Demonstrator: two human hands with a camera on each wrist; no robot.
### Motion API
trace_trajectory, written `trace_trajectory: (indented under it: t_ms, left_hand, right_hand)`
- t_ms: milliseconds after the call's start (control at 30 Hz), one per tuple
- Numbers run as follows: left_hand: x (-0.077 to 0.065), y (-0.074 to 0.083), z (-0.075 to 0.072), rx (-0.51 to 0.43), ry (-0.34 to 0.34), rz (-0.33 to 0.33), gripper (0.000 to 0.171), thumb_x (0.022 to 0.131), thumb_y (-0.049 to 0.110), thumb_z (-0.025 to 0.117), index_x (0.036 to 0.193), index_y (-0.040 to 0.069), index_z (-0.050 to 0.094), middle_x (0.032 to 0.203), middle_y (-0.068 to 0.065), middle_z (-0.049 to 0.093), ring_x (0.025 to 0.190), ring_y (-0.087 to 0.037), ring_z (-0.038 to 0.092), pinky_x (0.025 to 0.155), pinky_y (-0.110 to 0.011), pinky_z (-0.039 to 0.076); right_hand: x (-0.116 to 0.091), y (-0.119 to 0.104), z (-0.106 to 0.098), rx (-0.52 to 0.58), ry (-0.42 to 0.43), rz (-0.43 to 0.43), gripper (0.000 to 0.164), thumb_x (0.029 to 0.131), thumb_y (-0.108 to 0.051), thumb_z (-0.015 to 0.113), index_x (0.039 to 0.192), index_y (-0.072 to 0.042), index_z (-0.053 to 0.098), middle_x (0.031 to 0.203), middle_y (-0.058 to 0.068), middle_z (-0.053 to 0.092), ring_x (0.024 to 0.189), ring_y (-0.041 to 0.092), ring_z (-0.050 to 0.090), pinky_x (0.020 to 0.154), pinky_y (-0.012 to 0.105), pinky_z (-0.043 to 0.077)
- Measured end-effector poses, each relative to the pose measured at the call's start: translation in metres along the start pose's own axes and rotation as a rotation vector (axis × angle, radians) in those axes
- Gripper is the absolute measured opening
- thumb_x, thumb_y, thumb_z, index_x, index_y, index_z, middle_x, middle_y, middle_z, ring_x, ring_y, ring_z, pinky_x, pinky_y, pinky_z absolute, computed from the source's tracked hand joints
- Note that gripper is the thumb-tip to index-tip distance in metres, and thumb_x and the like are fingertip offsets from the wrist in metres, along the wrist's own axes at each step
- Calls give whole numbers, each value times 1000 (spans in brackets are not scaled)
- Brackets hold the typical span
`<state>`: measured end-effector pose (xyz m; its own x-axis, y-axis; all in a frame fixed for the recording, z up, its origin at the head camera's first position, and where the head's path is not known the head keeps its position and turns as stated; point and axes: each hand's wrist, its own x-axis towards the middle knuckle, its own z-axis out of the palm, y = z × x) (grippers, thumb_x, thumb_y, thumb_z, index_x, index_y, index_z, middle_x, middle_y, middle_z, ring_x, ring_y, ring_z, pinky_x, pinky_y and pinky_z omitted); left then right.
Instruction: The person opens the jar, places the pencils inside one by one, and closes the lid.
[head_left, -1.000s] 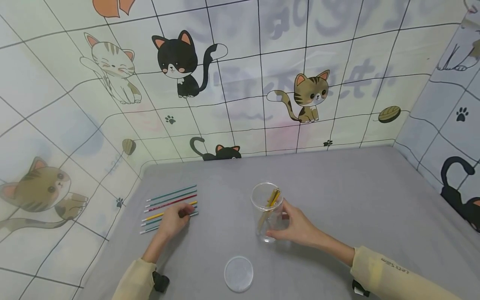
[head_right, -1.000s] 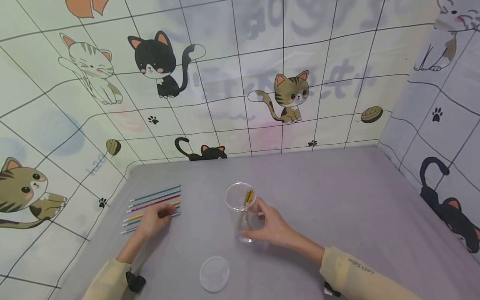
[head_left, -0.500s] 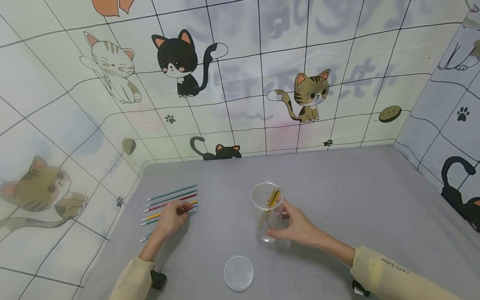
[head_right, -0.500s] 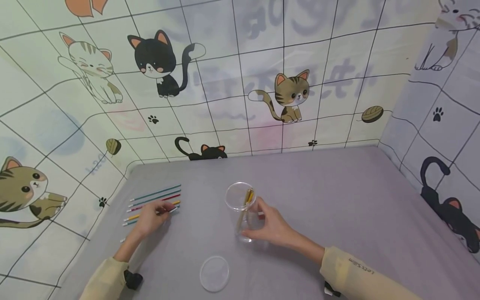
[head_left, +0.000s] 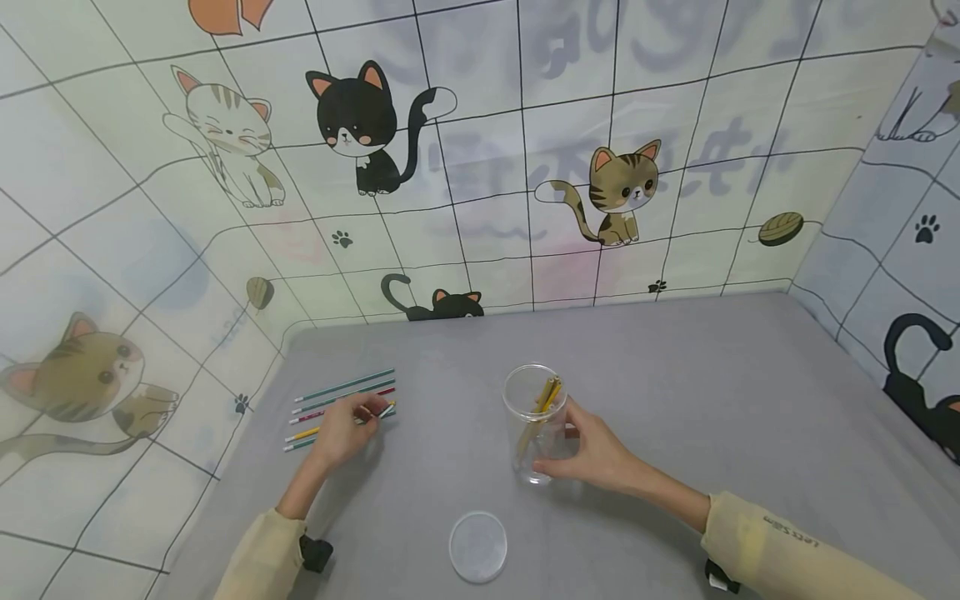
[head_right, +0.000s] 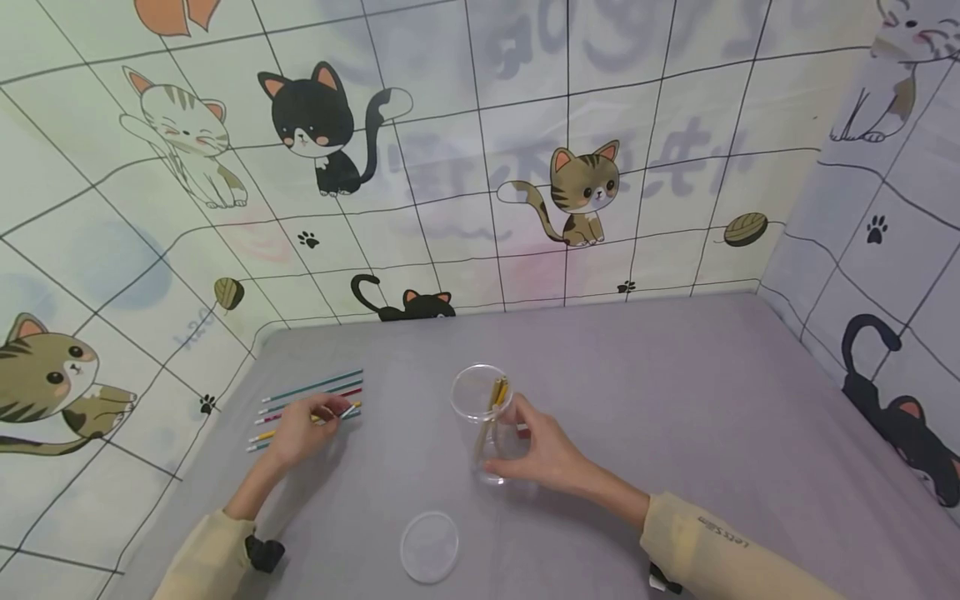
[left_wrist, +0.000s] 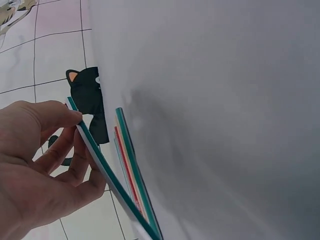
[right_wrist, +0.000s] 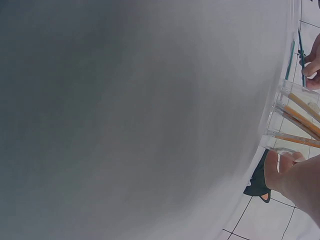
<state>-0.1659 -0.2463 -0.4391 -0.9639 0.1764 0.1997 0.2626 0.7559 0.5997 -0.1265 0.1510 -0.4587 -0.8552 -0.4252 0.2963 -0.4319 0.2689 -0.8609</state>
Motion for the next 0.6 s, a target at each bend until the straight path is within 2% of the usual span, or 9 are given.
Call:
trace_trajectory:
  t_ms: [300, 400, 600]
  left_hand:
    - [5, 11, -6, -65, 2, 36, 23, 83, -11, 69, 104, -1, 71, 93, -13, 68, 85, -28, 67, 68, -32, 54]
    - [6, 16, -7, -74, -1, 29, 23, 84, -10, 69, 105, -1, 71, 93, -13, 67, 85, -28, 66, 67, -31, 54]
    - [9, 25, -8, -75, -10, -26, 23, 86, -6, 70, 106, 2, 71, 96, -12, 67, 88, -28, 65, 67, -33, 54]
  right_hand:
    - [0, -1, 0, 7, -5, -1, 74, 71, -19, 90, 133, -6, 52, 122, -6, 62, 112, 18, 59, 92, 41, 52]
    - [0, 0, 0, 6, -2, -7, 71, 71, -19, 90, 131, -9, 53, 122, -5, 63, 111, 17, 60, 92, 41, 52]
    - [0, 1, 0, 8, 5, -18, 69, 72, -20, 90, 129, -12, 54, 121, -4, 64, 109, 17, 60, 91, 41, 52]
